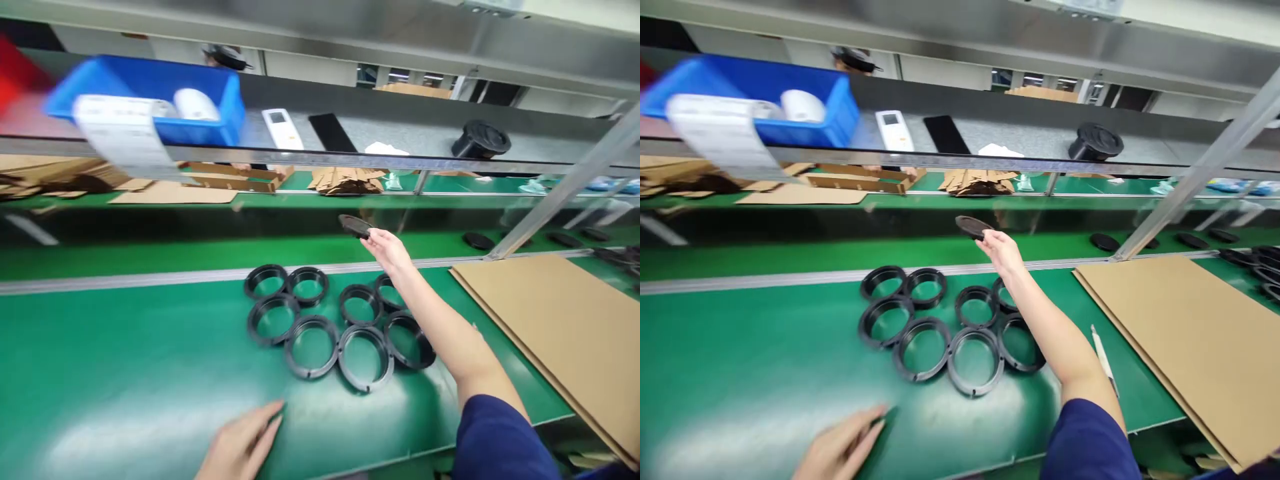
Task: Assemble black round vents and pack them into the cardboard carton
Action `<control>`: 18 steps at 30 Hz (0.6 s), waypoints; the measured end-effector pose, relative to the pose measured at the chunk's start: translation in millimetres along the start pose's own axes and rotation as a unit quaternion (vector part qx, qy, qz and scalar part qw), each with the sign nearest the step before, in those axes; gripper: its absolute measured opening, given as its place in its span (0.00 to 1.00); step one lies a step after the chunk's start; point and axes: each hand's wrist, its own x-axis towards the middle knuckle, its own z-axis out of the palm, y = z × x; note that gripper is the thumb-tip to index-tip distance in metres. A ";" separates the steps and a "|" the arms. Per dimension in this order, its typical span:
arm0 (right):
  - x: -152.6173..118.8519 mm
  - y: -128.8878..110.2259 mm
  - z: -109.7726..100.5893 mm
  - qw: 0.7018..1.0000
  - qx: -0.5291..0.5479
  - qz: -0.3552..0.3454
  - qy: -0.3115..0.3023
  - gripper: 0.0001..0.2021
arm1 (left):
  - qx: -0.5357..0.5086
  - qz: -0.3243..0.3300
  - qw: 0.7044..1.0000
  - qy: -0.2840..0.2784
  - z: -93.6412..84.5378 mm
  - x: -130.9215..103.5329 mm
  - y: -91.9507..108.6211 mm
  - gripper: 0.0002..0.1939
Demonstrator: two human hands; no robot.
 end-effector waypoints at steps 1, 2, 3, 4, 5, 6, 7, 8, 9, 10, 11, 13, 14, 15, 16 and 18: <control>-30.4 8.5 18.4 0.998 -0.001 0.013 -0.058 0.13 | -0.028 -0.030 0.998 0.038 -3.6 7.8 8.0 0.11; -61.6 17.3 34.7 0.993 -0.004 0.026 -0.114 0.15 | -0.067 -0.078 0.991 0.084 -6.8 18.8 16.6 0.10; -93.1 26.5 48.9 0.986 -0.010 0.038 -0.163 0.16 | -0.131 -0.124 0.974 0.134 -10.1 32.0 25.4 0.16; -124.1 36.1 60.9 0.978 -0.017 0.050 -0.204 0.17 | -0.224 -0.146 0.947 0.178 -14.2 45.8 34.0 0.26; -154.3 45.8 70.8 0.970 -0.023 0.064 -0.233 0.16 | -0.331 -0.151 0.910 0.199 -19.4 58.8 41.8 0.37; -183.0 55.6 78.8 0.964 -0.028 0.080 -0.252 0.16 | -0.429 -0.145 0.867 0.206 -25.6 69.6 48.5 0.43; -209.8 64.9 85.0 0.956 -0.029 0.101 -0.274 0.16 | -0.506 -0.149 0.826 0.201 -32.6 77.0 53.6 0.44; -234.1 73.6 89.5 0.943 -0.027 0.130 -0.305 0.17 | -0.569 -0.164 0.784 0.187 -40.3 80.6 57.0 0.43; -255.1 81.1 92.5 0.922 -0.026 0.165 -0.348 0.21 | -0.618 -0.182 0.745 0.173 -48.1 80.2 58.7 0.42; -272.2 87.2 94.3 0.893 -0.028 0.203 -0.400 0.26 | -0.655 -0.202 0.710 0.161 -55.8 76.4 58.8 0.40; -285.0 91.8 95.2 0.860 -0.035 0.233 -0.452 0.32 | -0.681 -0.219 0.682 0.152 -63.1 70.0 57.7 0.38; -296.7 96.9 95.5 0.821 -0.075 0.221 -0.521 0.34 | -0.711 -0.243 0.646 0.136 -75.7 52.8 53.4 0.36; -296.3 98.2 95.5 0.831 -0.109 0.163 -0.521 0.30 | -0.717 -0.252 0.637 0.129 -80.7 43.8 51.2 0.35; -292.5 99.3 95.4 0.851 -0.153 0.073 -0.497 0.24 | -0.720 -0.262 0.631 0.118 -84.6 35.4 49.5 0.34; -286.6 100.8 95.2 0.866 -0.204 -0.034 -0.455 0.20 | -0.724 -0.271 0.626 0.106 -87.4 28.0 48.6 0.33; -272.8 106.3 94.3 0.851 -0.305 -0.214 -0.370 0.19 | -0.732 -0.275 0.617 0.091 -89.8 16.5 49.6 0.33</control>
